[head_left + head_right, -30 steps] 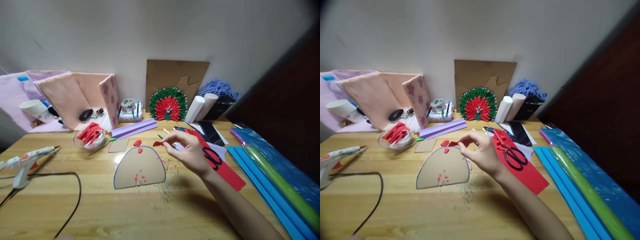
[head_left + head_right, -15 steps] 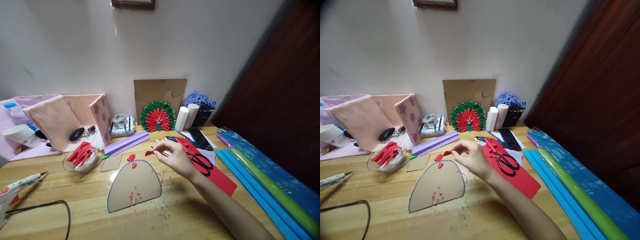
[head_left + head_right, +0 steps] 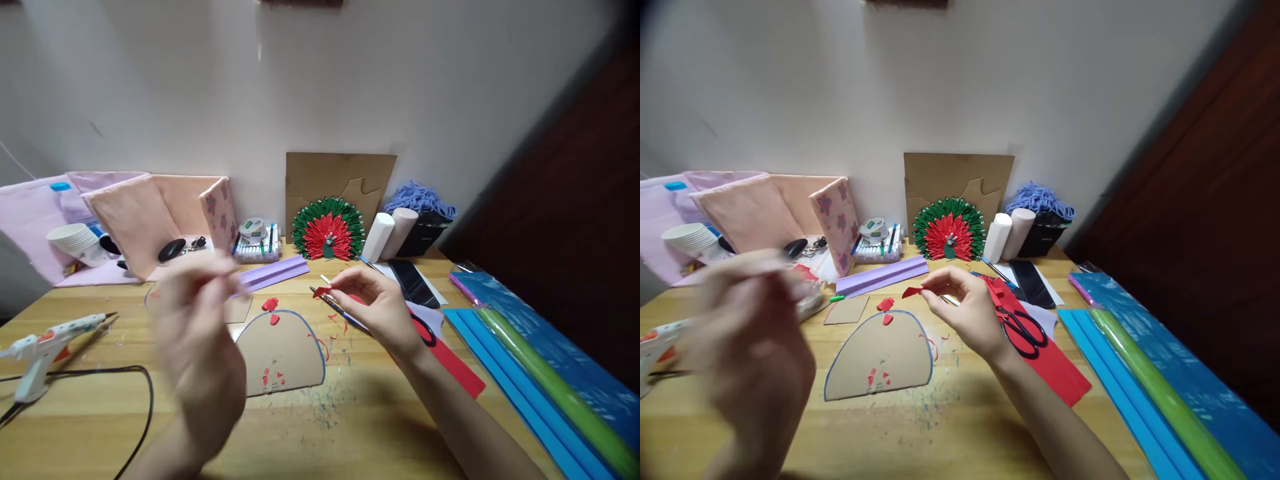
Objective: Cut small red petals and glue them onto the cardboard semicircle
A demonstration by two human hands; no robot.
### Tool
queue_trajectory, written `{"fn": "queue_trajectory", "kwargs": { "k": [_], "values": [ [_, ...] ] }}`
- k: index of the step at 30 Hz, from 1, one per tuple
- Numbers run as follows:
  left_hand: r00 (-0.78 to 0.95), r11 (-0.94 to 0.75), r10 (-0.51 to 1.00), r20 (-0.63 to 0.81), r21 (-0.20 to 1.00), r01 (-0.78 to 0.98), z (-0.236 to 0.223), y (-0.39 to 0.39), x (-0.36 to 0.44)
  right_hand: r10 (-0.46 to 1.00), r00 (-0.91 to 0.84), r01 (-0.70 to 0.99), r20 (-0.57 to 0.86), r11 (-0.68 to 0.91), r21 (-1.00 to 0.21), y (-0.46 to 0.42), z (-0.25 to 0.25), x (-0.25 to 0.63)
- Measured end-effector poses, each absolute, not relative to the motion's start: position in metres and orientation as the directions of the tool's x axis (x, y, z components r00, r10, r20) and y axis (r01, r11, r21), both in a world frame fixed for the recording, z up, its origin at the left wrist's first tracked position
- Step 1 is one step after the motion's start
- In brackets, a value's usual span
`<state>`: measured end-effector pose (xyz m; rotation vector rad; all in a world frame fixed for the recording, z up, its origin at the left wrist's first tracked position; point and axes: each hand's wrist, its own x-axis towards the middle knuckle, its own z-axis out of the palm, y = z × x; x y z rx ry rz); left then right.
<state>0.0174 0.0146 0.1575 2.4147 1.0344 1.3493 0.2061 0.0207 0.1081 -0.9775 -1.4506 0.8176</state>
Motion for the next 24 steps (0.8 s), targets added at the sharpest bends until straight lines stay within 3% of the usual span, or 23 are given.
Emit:
{"fn": "queue_trajectory", "kwargs": {
  "k": [7, 15, 24],
  "values": [
    [0.467, -0.564, 0.789, 0.398, 0.772, 0.294, 0.139, 0.031, 0.037, 0.861, 0.000, 0.193, 0.509, 0.499, -0.844, 0.008, 0.120, 0.205],
    [0.381, -0.533, 0.820, 0.427, 0.813, 0.235, 0.140, 0.033, 0.036, 0.844, -0.022, 0.288, 0.536, 0.519, -0.805, 0.003, 0.121, 0.203],
    [0.449, -0.453, 0.818, 0.359, 0.883, 0.119, 0.146, 0.034, 0.034, 0.937, -0.027, 0.037, 0.348, 0.348, -0.937, 0.008, 0.121, 0.203]
  ]
}}
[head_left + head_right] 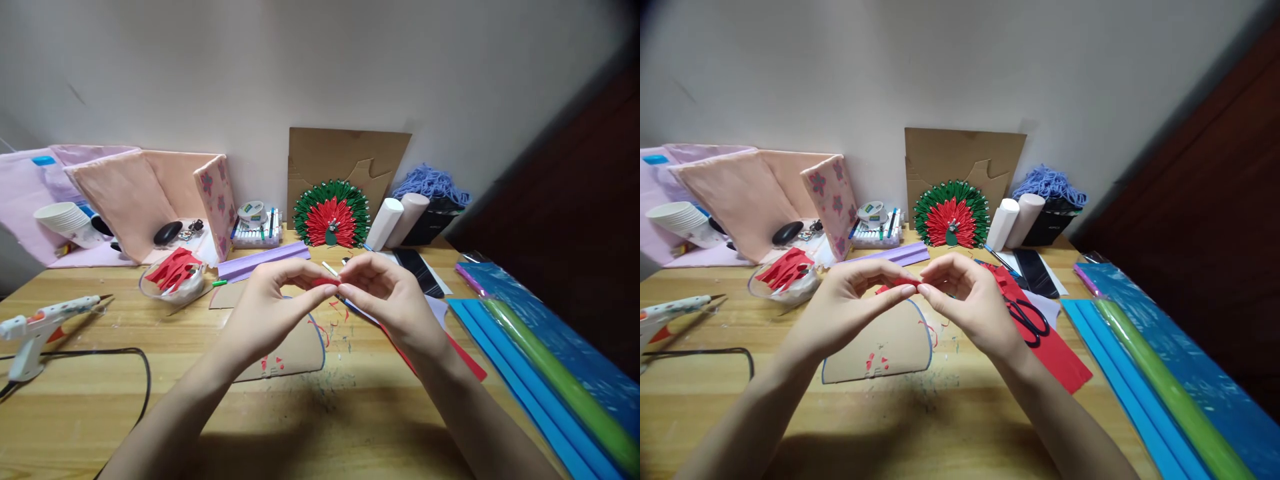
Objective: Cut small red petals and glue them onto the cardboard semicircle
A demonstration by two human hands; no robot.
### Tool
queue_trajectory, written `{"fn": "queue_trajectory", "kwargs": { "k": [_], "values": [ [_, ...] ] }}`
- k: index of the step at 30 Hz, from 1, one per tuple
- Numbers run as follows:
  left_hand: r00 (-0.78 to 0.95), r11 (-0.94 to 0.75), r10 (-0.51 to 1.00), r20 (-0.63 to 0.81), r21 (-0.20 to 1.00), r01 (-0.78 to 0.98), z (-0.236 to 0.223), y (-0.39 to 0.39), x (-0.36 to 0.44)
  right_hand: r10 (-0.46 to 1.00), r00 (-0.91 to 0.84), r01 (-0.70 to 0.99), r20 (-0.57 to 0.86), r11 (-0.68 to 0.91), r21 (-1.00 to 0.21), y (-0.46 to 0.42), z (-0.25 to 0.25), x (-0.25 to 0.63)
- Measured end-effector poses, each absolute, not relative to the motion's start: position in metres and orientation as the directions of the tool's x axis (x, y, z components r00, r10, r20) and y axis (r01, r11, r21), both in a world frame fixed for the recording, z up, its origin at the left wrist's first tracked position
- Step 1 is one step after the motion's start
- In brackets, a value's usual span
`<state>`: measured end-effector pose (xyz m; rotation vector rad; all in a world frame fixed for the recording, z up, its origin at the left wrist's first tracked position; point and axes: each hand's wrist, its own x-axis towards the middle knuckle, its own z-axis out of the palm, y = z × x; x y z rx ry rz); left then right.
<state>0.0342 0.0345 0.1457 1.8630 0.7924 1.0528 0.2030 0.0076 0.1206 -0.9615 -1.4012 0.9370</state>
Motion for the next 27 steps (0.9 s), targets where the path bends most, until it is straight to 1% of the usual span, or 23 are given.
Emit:
{"fn": "queue_trajectory", "kwargs": {
  "k": [3, 6, 12, 16, 18, 21, 24, 27],
  "values": [
    [0.466, -0.380, 0.838, 0.282, 0.916, 0.129, 0.1469, 0.0340, 0.0327, 0.948, -0.017, -0.011, 0.317, 0.317, -0.948, 0.0095, 0.1191, 0.2031],
    [0.473, -0.308, 0.853, 0.219, 0.944, 0.119, 0.1473, 0.0340, 0.0328, 0.944, -0.009, -0.030, 0.329, 0.329, -0.944, 0.0088, 0.1178, 0.2026],
    [0.458, -0.265, 0.863, 0.211, 0.963, 0.055, 0.1460, 0.0358, 0.0349, 0.922, -0.006, -0.001, 0.388, 0.388, -0.922, 0.0059, 0.1177, 0.2009],
    [0.461, -0.232, 0.868, 0.183, 0.971, 0.051, 0.1459, 0.0354, 0.0348, 0.904, 0.017, 0.029, 0.426, 0.426, -0.904, 0.0064, 0.1181, 0.2005],
    [0.467, -0.230, 0.866, 0.179, 0.972, 0.054, 0.1455, 0.0354, 0.0346, 0.893, 0.030, 0.041, 0.448, 0.447, -0.894, 0.0070, 0.1181, 0.2010],
    [0.481, -0.270, 0.853, 0.201, 0.960, 0.077, 0.1444, 0.0360, 0.0343, 0.877, 0.043, 0.058, 0.478, 0.475, -0.878, 0.0078, 0.1183, 0.2023],
    [0.480, -0.314, 0.848, 0.225, 0.942, 0.114, 0.1433, 0.0367, 0.0343, 0.869, 0.036, 0.061, 0.493, 0.490, -0.869, 0.0084, 0.1189, 0.2034],
    [0.469, -0.324, 0.852, 0.233, 0.938, 0.122, 0.1430, 0.0364, 0.0350, 0.865, 0.024, 0.068, 0.501, 0.499, -0.864, 0.0090, 0.1186, 0.2033]
  ]
}}
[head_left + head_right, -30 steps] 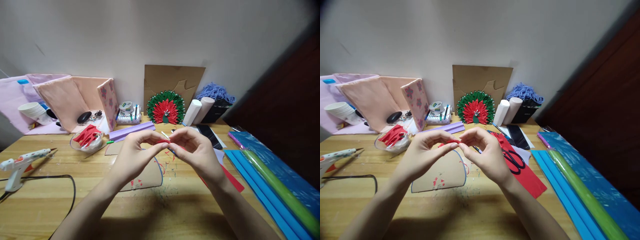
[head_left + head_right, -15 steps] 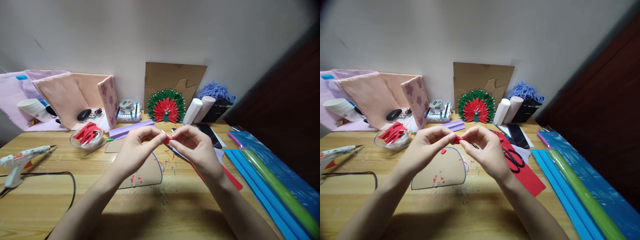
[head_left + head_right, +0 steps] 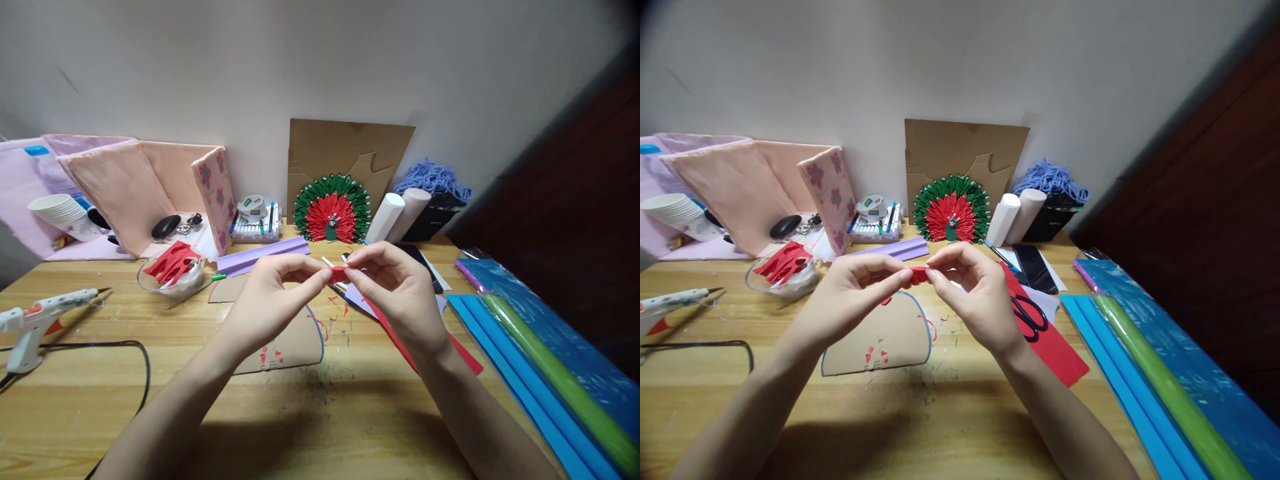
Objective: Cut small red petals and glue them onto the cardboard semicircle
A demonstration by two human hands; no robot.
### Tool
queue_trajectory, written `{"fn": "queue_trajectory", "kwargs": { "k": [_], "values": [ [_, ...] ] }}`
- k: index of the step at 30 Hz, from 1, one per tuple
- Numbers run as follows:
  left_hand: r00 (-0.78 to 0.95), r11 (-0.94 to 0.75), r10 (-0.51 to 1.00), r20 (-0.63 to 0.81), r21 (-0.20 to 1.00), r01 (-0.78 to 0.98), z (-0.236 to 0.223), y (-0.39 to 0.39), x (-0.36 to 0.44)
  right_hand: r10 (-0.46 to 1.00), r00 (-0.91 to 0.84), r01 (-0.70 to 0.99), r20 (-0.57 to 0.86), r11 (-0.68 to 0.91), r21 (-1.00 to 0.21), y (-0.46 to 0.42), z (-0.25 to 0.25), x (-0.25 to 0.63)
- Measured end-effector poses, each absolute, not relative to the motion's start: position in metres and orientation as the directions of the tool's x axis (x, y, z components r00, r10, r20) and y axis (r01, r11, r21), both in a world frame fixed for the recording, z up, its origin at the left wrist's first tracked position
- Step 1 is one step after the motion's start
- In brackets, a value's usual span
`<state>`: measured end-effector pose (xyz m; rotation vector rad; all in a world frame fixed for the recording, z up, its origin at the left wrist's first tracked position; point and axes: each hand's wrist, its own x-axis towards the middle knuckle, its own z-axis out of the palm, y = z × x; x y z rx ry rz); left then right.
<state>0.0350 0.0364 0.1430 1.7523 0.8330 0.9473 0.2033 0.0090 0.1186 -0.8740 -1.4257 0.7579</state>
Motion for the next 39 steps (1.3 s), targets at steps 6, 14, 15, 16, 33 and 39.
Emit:
{"fn": "queue_trajectory", "kwargs": {
  "k": [6, 14, 15, 16, 33, 39],
  "values": [
    [0.349, -0.334, 0.894, 0.281, 0.938, 0.098, 0.144, 0.034, 0.036, 0.717, 0.057, 0.296, 0.694, 0.652, -0.698, 0.008, 0.115, 0.204],
    [0.597, -0.032, 0.801, 0.039, 0.999, -0.023, 0.147, 0.036, 0.034, 0.172, -0.399, 0.557, 0.900, 0.826, 0.089, 0.001, 0.112, 0.220],
    [0.596, -0.034, 0.802, 0.039, 0.999, -0.020, 0.147, 0.036, 0.033, 0.163, -0.420, 0.559, 0.893, 0.821, 0.113, 0.000, 0.112, 0.221],
    [0.587, -0.040, 0.809, 0.042, 0.999, -0.017, 0.147, 0.036, 0.033, 0.158, -0.422, 0.566, 0.892, 0.815, 0.124, 0.000, 0.112, 0.222],
    [0.458, -0.202, 0.866, 0.198, 0.979, -0.040, 0.144, 0.028, 0.042, 0.500, -0.099, 0.521, 0.860, 0.762, -0.384, 0.004, 0.118, 0.210],
    [0.470, -0.168, 0.868, 0.157, 0.986, -0.018, 0.143, 0.029, 0.041, 0.569, -0.060, 0.407, 0.821, 0.764, -0.500, 0.004, 0.123, 0.209]
  ]
}}
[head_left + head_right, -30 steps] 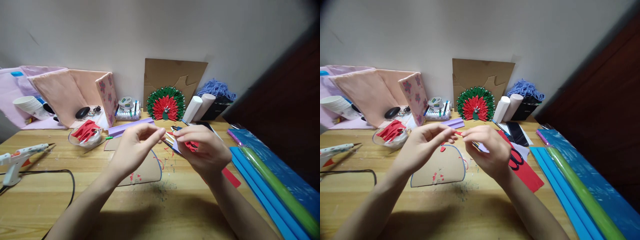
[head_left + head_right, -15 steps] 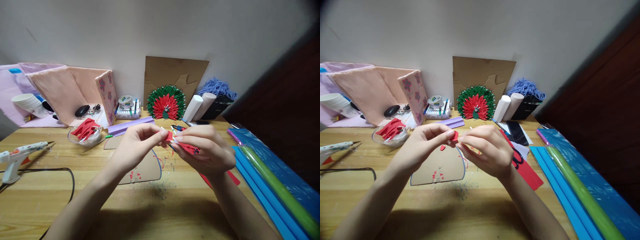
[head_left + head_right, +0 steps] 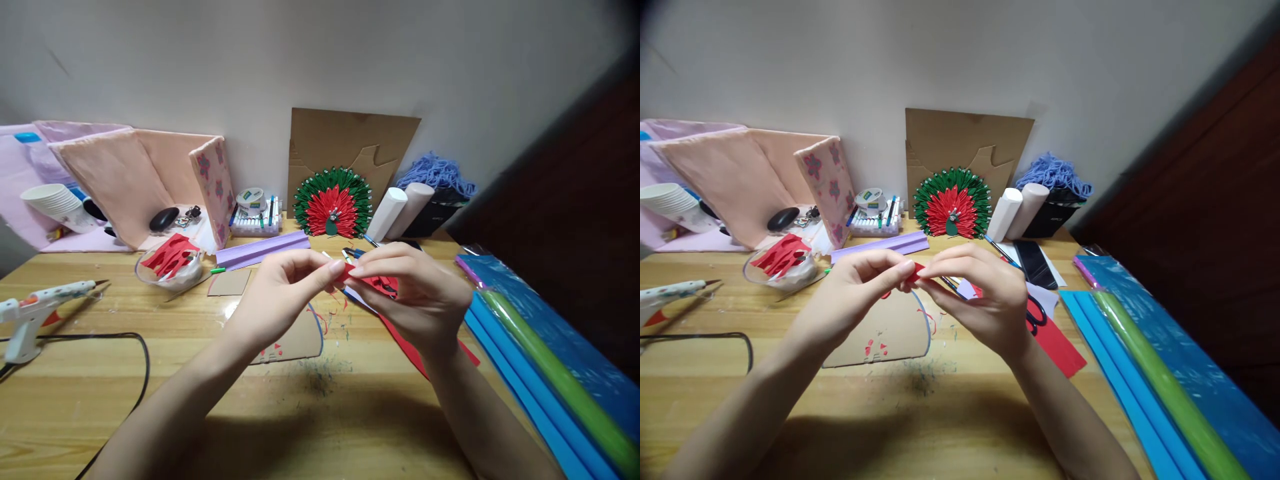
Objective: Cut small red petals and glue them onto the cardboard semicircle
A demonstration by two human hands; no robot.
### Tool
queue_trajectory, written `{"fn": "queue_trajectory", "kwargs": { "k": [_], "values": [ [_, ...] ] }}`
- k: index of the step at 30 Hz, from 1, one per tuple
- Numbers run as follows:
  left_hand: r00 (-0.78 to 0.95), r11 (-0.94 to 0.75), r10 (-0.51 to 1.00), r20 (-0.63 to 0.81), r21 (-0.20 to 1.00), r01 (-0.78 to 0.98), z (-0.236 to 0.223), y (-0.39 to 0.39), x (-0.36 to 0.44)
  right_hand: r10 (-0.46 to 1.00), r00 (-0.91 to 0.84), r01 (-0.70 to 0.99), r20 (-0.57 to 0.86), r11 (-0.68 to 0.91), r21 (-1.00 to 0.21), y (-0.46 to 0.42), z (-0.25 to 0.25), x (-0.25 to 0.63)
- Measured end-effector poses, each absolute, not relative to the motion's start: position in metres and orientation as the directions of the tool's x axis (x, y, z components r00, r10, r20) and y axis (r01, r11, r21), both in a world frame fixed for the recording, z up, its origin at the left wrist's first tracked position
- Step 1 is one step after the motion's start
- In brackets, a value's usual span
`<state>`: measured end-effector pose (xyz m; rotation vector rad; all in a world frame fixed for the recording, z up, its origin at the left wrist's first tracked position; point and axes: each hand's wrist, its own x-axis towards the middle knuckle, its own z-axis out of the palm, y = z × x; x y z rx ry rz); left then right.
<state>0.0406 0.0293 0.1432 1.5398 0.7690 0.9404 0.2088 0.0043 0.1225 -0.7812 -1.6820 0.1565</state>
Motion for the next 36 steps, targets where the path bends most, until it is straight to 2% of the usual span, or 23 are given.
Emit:
{"fn": "queue_trajectory", "kwargs": {
  "k": [7, 13, 17, 31, 36],
  "values": [
    [0.424, -0.163, 0.894, 0.146, 0.987, 0.002, 0.1422, 0.0294, 0.0417, 0.642, -0.007, 0.356, 0.767, 0.718, -0.598, 0.0033, 0.1238, 0.2090],
    [0.326, -0.257, 0.905, 0.272, 0.962, -0.088, 0.1400, 0.0282, 0.0440, 0.751, -0.026, 0.250, 0.659, 0.644, -0.723, 0.0043, 0.1253, 0.2079],
    [0.301, -0.333, 0.895, 0.330, 0.942, -0.041, 0.1402, 0.0256, 0.0445, 0.803, -0.028, 0.199, 0.595, 0.588, -0.784, 0.0045, 0.1253, 0.2071],
    [0.344, -0.400, 0.855, 0.389, 0.916, -0.043, 0.1451, 0.0233, 0.0410, 0.804, 0.041, 0.228, 0.594, 0.571, -0.789, 0.0019, 0.1232, 0.2065],
    [0.351, -0.319, 0.878, 0.324, 0.945, -0.074, 0.1435, 0.0271, 0.0393, 0.784, 0.045, 0.228, 0.620, 0.596, -0.770, 0.0012, 0.1230, 0.2047]
  ]
}}
